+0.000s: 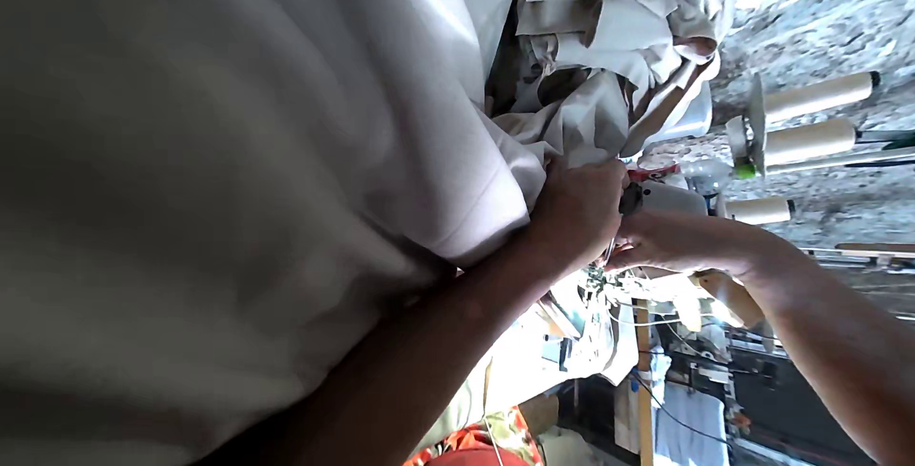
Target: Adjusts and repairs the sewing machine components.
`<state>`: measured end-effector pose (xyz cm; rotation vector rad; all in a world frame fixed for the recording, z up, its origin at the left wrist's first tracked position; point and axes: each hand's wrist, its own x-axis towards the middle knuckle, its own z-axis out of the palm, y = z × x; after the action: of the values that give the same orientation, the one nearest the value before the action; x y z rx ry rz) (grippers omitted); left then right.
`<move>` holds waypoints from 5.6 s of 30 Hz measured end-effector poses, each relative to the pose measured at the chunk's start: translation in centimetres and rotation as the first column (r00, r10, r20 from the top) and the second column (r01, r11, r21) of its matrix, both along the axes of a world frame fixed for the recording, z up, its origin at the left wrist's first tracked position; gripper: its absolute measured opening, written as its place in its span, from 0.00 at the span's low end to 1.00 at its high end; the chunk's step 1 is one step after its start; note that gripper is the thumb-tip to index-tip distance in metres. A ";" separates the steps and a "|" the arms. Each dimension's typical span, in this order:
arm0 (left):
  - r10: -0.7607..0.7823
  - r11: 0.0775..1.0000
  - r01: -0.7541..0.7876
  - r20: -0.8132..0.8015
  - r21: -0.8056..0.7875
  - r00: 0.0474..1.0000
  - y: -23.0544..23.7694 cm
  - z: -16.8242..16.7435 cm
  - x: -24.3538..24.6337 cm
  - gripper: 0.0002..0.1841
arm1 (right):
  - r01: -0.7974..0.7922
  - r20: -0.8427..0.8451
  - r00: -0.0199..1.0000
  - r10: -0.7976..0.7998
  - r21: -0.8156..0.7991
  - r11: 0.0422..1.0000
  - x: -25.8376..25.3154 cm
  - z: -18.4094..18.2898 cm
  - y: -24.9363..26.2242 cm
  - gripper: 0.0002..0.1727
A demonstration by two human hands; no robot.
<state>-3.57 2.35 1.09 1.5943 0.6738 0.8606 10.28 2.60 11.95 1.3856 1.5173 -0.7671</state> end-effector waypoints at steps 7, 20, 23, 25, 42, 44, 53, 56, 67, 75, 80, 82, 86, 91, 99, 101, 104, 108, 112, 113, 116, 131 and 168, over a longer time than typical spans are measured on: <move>-0.016 1.000 0.016 -0.010 -0.013 1.000 0.1 0.0 0.0 0.13 | -0.088 -0.008 0.996 0.088 0.001 0.996 1.0 -0.6 0.0 0.04; -0.033 0.999 0.032 -0.015 -0.010 0.999 0.2 0.1 -0.2 0.11 | 0.019 -0.085 0.996 -0.015 0.043 0.999 -1.1 0.5 0.9 0.03; -0.045 0.999 0.045 -0.024 -0.018 0.999 0.2 0.3 -0.3 0.11 | 0.033 -0.064 0.998 -0.030 0.042 0.999 -1.1 0.3 0.8 0.01; -0.049 0.999 0.048 -0.024 -0.026 0.999 0.2 0.2 -0.3 0.12 | -0.015 -0.083 0.996 0.022 0.091 0.996 -0.5 0.1 0.3 0.01; 0.086 0.792 0.135 -0.329 0.596 0.940 -4.9 -1.9 1.5 0.06 | 0.869 -0.929 0.368 -0.019 0.337 0.362 7.7 3.2 -33.3 0.12; 0.093 0.822 0.163 -0.410 0.546 0.907 -5.3 -0.7 1.6 0.06 | 0.938 -0.961 0.273 -0.043 0.256 0.232 9.1 -0.3 -36.6 0.11; 0.084 0.916 0.243 -0.743 0.320 0.664 -7.3 2.2 3.6 0.13 | 0.972 -0.999 0.017 -0.044 0.006 0.236 12.2 -8.6 -39.9 0.07; 0.102 0.930 0.200 -0.740 0.309 0.665 -7.6 1.9 4.2 0.14 | 0.951 -0.996 -0.089 0.008 -0.083 0.298 13.1 -10.4 -40.1 0.07; 0.205 0.928 0.093 -0.702 0.361 0.683 -8.3 0.8 4.8 0.13 | 0.949 -0.989 -0.141 0.052 -0.120 0.293 14.8 -13.1 -40.2 0.06; 0.229 0.923 0.075 -0.695 0.377 0.681 -8.1 0.6 4.7 0.11 | 0.947 -0.987 -0.160 0.008 -0.151 0.284 14.1 -13.1 -39.4 0.06; 0.337 0.876 -0.008 -0.600 0.483 0.726 -8.7 -0.1 4.9 0.08 | 0.940 -0.990 -0.142 0.017 -0.129 0.316 13.5 -13.5 -38.7 0.06; 0.403 0.837 -0.072 -0.524 0.542 0.750 -8.8 -0.3 4.7 0.06 | 0.940 -0.990 -0.140 0.028 -0.124 0.317 13.4 -13.5 -38.5 0.06; 0.451 0.828 -0.221 -0.377 0.516 0.809 -9.1 0.1 4.2 0.08 | 0.939 -0.986 -0.161 0.037 -0.141 0.315 13.1 -13.7 -38.1 0.06; 0.385 0.920 -0.331 -0.339 0.208 0.858 -10.3 2.9 5.0 0.09 | 0.916 -0.975 -0.209 0.069 -0.170 0.364 12.2 -14.2 -37.7 0.06; 0.476 0.797 -0.434 -0.004 -0.420 0.879 -10.8 4.8 5.9 0.07 | 0.912 -0.975 -0.221 0.015 -0.201 0.358 11.4 -13.7 -38.4 0.07; 0.541 0.722 -0.437 0.044 -0.535 0.840 -10.9 5.4 6.4 0.07 | 0.916 -0.977 -0.213 0.015 -0.194 0.350 11.1 -13.7 -38.4 0.08; 0.571 0.697 -0.390 0.137 -0.602 0.809 -11.1 6.2 6.6 0.09 | 0.918 -0.980 -0.197 0.001 -0.185 0.351 10.7 -13.1 -38.3 0.08; 0.561 0.702 -0.282 0.264 -0.654 0.785 -12.4 7.8 6.2 0.11 | 0.908 -0.976 -0.218 -0.008 -0.206 0.365 10.1 -13.2 -38.0 0.08; 0.552 0.696 -0.186 0.352 -0.693 0.756 -14.7 10.0 5.8 0.12 | 0.902 -0.971 -0.237 -0.033 -0.233 0.363 9.3 -13.4 -37.5 0.08; 0.540 0.703 -0.164 0.369 -0.692 0.756 -15.4 10.5 5.8 0.13 | 0.902 -0.970 -0.241 -0.031 -0.235 0.362 9.2 -13.3 -37.3 0.08; 0.450 0.745 -0.096 0.391 -0.660 0.803 -17.8 12.0 5.6 0.16 | 0.893 -0.949 -0.316 -0.012 -0.302 0.334 8.9 -13.7 -36.5 0.09; 0.203 0.774 -0.202 -0.068 -0.600 0.977 -27.1 0.1 1.6 0.13 | 0.778 -0.785 -0.590 -0.188 -0.615 0.126 4.7 -10.4 -29.1 0.08; 0.145 0.933 -0.184 -0.143 -0.311 0.979 -32.6 -5.6 1.5 0.11 | 0.845 -0.610 0.465 -0.642 0.521 0.116 20.4 -13.7 -26.1 0.25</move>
<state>-2.04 -30.27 -4.50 1.3118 0.9924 0.7358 30.66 -23.49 -1.74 3.0538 1.2381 -0.8922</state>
